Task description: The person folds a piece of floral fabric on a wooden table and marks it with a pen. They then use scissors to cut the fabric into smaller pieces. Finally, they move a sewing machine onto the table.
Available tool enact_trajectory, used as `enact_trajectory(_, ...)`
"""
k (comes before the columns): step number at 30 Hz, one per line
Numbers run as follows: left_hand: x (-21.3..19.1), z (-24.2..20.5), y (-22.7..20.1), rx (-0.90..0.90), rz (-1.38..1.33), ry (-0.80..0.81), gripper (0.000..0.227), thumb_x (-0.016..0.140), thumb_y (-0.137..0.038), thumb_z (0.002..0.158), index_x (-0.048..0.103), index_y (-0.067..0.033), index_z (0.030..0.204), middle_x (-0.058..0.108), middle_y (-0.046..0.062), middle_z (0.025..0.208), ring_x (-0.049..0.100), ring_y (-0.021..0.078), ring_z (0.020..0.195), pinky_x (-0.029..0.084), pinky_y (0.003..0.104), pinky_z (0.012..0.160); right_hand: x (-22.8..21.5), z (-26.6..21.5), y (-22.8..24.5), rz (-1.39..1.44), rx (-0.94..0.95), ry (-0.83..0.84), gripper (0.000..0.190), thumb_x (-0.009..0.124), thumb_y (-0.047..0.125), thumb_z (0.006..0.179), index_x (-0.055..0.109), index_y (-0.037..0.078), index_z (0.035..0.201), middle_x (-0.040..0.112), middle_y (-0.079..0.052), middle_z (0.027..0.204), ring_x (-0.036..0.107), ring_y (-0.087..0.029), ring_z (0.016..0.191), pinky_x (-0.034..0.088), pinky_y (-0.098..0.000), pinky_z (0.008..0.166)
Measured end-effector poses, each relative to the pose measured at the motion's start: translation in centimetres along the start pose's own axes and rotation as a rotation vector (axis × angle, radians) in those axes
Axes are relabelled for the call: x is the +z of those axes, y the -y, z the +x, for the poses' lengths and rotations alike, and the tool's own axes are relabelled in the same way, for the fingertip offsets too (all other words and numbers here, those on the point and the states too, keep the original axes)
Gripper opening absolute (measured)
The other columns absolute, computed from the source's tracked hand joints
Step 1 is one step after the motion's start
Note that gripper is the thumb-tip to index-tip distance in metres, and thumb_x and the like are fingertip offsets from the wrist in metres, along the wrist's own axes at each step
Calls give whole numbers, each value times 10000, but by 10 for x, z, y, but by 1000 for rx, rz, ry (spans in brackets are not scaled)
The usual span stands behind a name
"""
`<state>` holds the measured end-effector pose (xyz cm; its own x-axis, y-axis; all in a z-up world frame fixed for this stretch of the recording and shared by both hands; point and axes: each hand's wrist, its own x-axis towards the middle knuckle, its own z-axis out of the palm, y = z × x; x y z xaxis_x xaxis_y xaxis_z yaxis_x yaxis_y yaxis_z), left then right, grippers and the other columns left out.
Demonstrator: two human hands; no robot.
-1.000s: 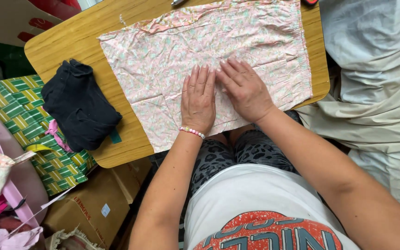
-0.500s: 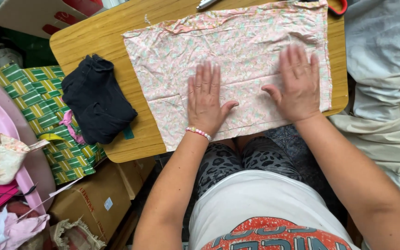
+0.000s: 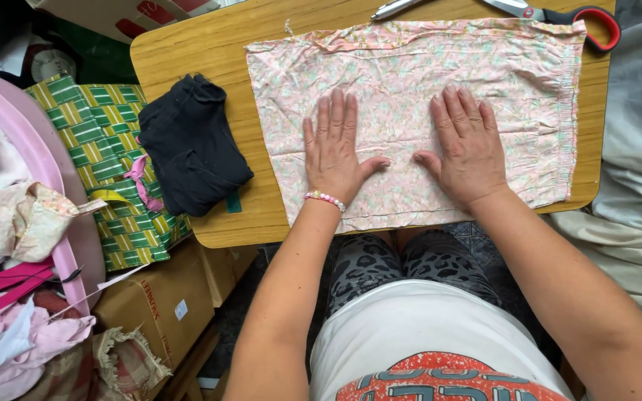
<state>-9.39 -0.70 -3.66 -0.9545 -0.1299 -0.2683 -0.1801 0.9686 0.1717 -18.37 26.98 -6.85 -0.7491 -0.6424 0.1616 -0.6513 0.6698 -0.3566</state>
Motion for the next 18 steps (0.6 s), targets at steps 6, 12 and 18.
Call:
enact_trajectory(6, -1, -18, -27, 129, 24, -150, 1264, 861, -739, 1045, 228, -129, 1953, 211, 164, 2041, 216, 370, 1897, 209, 600, 1537, -11, 2, 19, -14, -91, -67, 863, 512, 672, 1261, 618, 36, 1835, 570, -234, 1895, 481, -422, 1761, 240, -599, 1468)
enact_trajectory(12, 32, -30, -32, 191, 94, 37, 1471, 750, -1060, 929, 141, -240, 1988, 100, 62, 2078, 128, 299, 1922, 130, 569, 1546, 11, -8, 22, -2, -99, -5, 871, 573, 661, 1221, 610, 58, 1849, 587, -236, 1880, 500, -446, 1745, 294, -610, 1446)
enact_trajectory(18, 4, -39, 27, -50, -50, 63, 1639, 820, -1036, 834, 37, -174, 1988, -27, 125, 2077, -13, 340, 1919, 8, 629, 1524, 12, -10, 21, 22, -84, 15, 907, 526, 687, 1230, 577, 45, 1868, 535, -250, 1915, 447, -447, 1772, 254, -606, 1446)
